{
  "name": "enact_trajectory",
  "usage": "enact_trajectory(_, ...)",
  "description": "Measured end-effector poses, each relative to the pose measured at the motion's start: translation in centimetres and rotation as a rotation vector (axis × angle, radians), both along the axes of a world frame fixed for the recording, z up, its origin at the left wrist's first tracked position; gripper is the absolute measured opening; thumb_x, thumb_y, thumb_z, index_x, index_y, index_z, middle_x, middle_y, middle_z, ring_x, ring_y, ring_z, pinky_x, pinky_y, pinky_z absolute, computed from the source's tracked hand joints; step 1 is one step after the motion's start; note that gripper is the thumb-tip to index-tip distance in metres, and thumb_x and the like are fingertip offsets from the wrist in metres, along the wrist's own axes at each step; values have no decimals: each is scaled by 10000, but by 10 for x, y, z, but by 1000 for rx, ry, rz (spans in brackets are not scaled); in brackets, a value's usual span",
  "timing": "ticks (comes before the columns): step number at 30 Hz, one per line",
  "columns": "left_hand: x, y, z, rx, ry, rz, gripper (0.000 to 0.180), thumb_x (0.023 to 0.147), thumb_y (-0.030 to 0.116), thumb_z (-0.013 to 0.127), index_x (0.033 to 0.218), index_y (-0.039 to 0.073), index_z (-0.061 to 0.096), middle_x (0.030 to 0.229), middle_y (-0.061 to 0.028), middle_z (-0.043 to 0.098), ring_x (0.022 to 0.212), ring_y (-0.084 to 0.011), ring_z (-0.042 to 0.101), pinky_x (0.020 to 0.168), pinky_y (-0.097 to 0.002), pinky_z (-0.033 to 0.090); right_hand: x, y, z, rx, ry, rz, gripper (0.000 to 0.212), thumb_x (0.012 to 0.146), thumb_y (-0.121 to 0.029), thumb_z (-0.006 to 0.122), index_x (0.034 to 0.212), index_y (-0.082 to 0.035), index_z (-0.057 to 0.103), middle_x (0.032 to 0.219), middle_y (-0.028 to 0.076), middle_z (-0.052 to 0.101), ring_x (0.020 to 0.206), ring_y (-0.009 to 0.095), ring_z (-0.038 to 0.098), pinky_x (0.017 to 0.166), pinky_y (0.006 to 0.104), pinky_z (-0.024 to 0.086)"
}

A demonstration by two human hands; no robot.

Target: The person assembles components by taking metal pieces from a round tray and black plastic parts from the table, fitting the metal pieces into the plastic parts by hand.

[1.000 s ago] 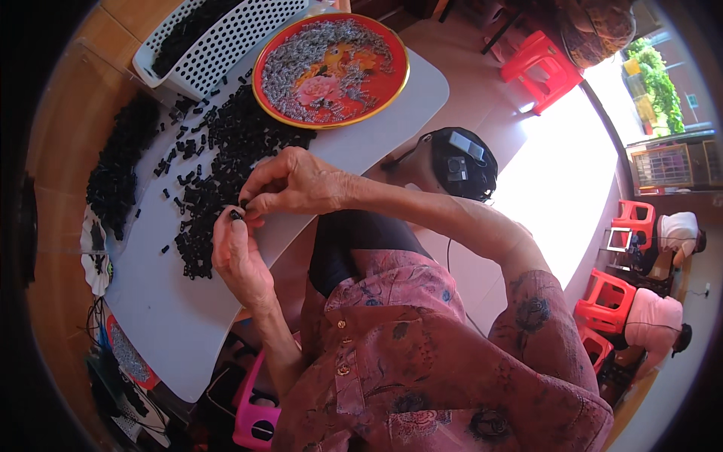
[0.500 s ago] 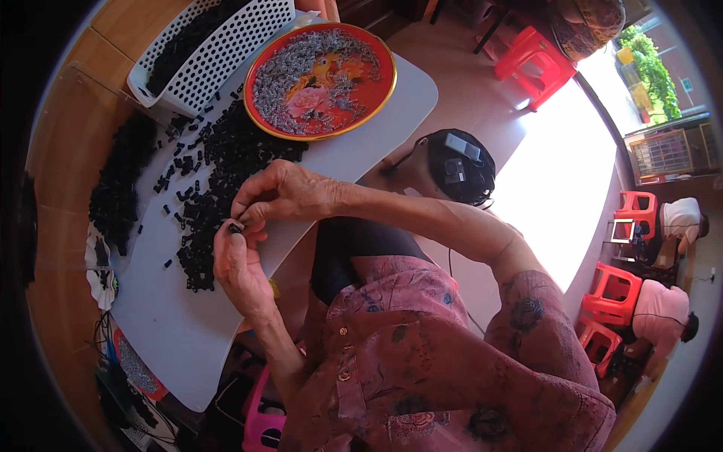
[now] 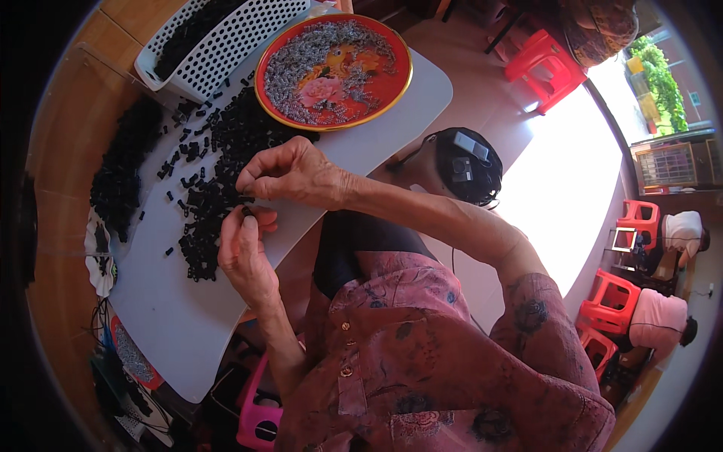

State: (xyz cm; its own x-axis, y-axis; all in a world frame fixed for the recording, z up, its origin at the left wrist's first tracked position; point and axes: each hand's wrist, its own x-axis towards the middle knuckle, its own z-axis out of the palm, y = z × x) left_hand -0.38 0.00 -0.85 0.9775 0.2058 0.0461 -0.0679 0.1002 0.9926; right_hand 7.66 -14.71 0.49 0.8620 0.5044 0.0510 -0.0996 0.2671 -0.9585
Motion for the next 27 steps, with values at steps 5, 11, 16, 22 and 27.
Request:
enact_trajectory(5,1,-2,1,4,35,-2,266,894,121,535,1083,-62,574,844,-97,639,753,-159,554,757,-286,456,2,0,3,0,-19,28,130,831,-32,661,956,-8,686,849,-4,659,785,43,579,751,206,492)
enact_trajectory(11,0,-5,4,61,-6,-21,213,896,104,527,1041,-39,589,799,-72,652,740,-131,597,738,-267,466,1,3,0,-65,-69,37,139,831,-68,692,955,-7,684,839,-3,658,787,41,577,742,205,493)
enact_trajectory(16,-1,-2,6,127,-9,-5,223,895,102,530,1050,-49,585,805,-81,650,730,-133,589,727,-267,463,0,7,-3,-58,-91,41,123,836,-93,695,917,-4,671,828,-16,645,792,32,561,727,204,484)
enact_trajectory(22,0,-5,3,123,-2,6,266,909,144,522,1075,-52,586,800,-82,648,719,-131,572,717,-261,454,0,5,-6,-46,-91,14,142,847,-113,684,941,-8,664,838,-19,641,789,31,553,719,201,479)
enact_trajectory(27,2,-5,5,163,-18,-6,279,922,165,511,1080,-51,589,798,-77,645,708,-125,556,715,-257,452,-2,7,-10,-9,-63,17,129,860,-105,667,945,-8,662,836,-19,638,789,30,552,716,199,479)
